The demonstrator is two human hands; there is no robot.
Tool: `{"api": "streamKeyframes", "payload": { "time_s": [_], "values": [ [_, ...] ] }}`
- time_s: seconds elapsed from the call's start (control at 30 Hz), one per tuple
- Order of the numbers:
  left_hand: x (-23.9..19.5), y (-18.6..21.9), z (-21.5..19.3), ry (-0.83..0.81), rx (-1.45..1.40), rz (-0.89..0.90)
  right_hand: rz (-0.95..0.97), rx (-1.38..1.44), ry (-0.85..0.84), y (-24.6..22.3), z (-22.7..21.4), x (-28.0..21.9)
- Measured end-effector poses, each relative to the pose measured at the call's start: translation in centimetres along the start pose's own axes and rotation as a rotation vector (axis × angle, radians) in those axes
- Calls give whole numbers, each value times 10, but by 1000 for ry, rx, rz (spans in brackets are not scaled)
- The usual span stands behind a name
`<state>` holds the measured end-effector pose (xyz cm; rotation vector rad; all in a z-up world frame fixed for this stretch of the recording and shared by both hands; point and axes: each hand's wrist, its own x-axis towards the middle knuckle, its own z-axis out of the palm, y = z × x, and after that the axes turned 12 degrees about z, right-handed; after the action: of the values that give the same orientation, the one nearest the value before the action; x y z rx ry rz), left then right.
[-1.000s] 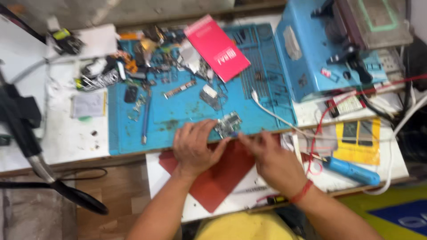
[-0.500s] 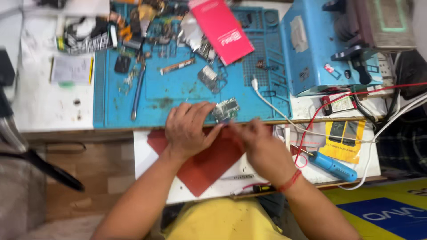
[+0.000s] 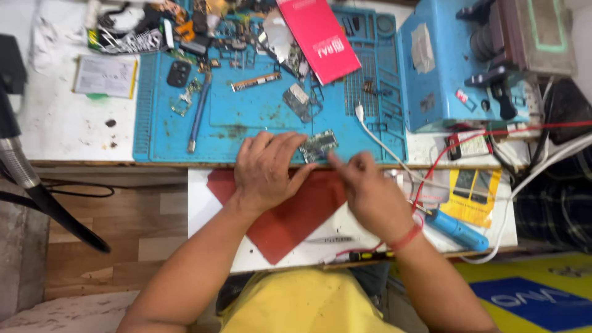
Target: The person uses a purple probe to touch various points on a small green circuit board held in their left hand. The person repeatedly probes the board while a second person briefly places a smartphone on the table nearby. The person continues to probe the board throughout the clip.
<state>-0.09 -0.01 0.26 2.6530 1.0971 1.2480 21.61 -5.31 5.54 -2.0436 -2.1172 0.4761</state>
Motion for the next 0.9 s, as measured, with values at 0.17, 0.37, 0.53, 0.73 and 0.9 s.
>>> {"api": "streamKeyframes", "payload": {
  "time_s": [0.17, 0.37, 0.53, 0.73, 0.9],
  "values": [
    [0, 2, -3, -33, 17, 6, -44, 44, -13, -3, -4, -3],
    [-5, 4, -1, -23, -6, 0, 1, 91, 7, 6, -2, -18],
    [-4, 4, -1, -20, -8, -1, 18, 50, 50, 13, 2, -10],
    [-2, 3, -1, -27, -10, 1, 72, 23, -68, 12, -2, -16],
    [0, 2, 0, -11, 9, 9, -97, 140, 108, 19, 5, -18]
  ]
}}
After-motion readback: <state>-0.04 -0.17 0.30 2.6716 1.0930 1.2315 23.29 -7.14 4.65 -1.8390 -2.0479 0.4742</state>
